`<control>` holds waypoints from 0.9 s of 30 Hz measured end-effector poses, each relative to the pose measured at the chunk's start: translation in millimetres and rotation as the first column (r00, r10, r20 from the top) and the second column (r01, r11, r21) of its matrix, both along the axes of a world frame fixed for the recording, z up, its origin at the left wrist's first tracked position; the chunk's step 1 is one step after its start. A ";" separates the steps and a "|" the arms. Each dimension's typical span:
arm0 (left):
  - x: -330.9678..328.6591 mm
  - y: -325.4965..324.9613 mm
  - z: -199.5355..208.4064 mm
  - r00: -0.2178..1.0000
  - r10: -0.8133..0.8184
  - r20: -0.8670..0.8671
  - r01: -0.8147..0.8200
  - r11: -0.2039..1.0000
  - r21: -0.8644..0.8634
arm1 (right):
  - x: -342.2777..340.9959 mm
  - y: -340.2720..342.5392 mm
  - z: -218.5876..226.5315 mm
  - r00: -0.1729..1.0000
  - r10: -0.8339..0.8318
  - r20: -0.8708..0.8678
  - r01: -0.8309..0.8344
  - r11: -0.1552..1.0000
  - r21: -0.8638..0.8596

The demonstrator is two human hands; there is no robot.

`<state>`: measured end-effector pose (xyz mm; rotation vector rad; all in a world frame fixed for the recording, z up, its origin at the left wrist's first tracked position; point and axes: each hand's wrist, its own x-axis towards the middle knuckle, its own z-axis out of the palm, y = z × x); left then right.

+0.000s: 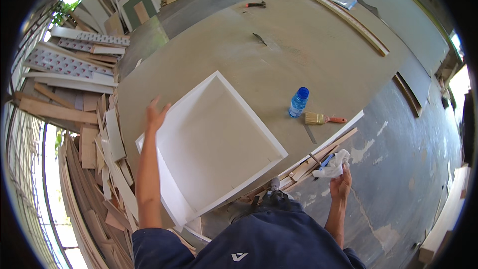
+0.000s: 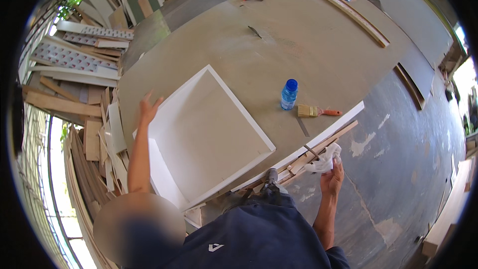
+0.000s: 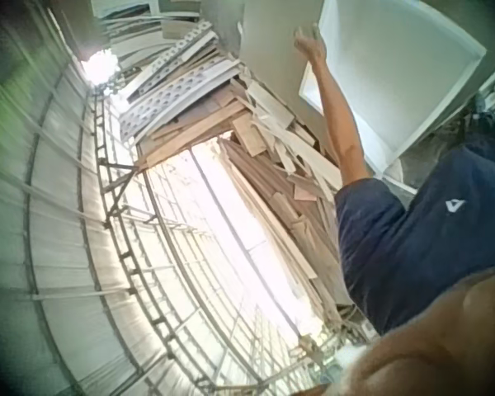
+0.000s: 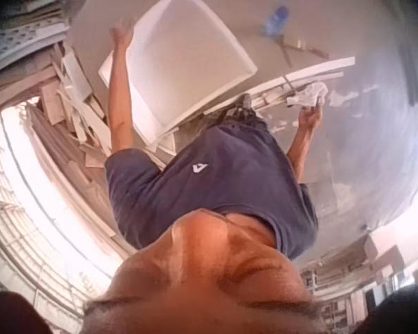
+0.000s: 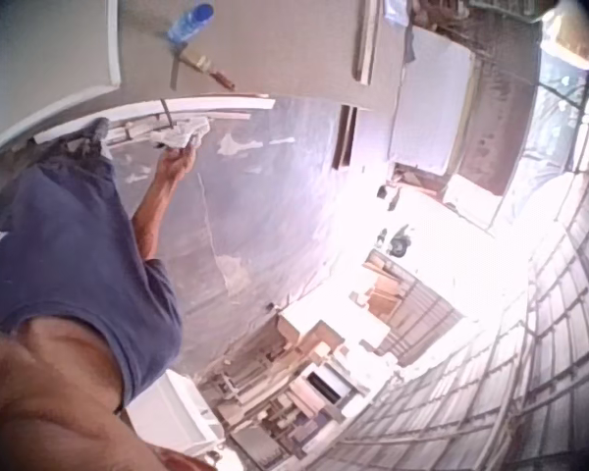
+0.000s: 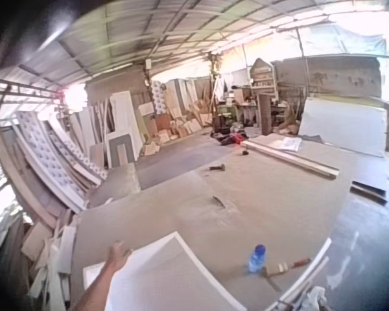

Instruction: The person wipes the inside and outside of a wooden cabinet with a cloth, applies liquid from a bottle to the cloth, and wipes the edges and surfaces again before inspecting a metal piece.

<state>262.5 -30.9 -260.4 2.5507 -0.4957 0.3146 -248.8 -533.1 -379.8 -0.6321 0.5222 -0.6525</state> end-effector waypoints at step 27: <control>-164.2 -462.8 -140.2 0.884 -0.265 -0.386 0.055 0.878 -0.475 | 0.8 35.5 24.6 0.988 -0.114 -0.108 0.134 0.971 0.196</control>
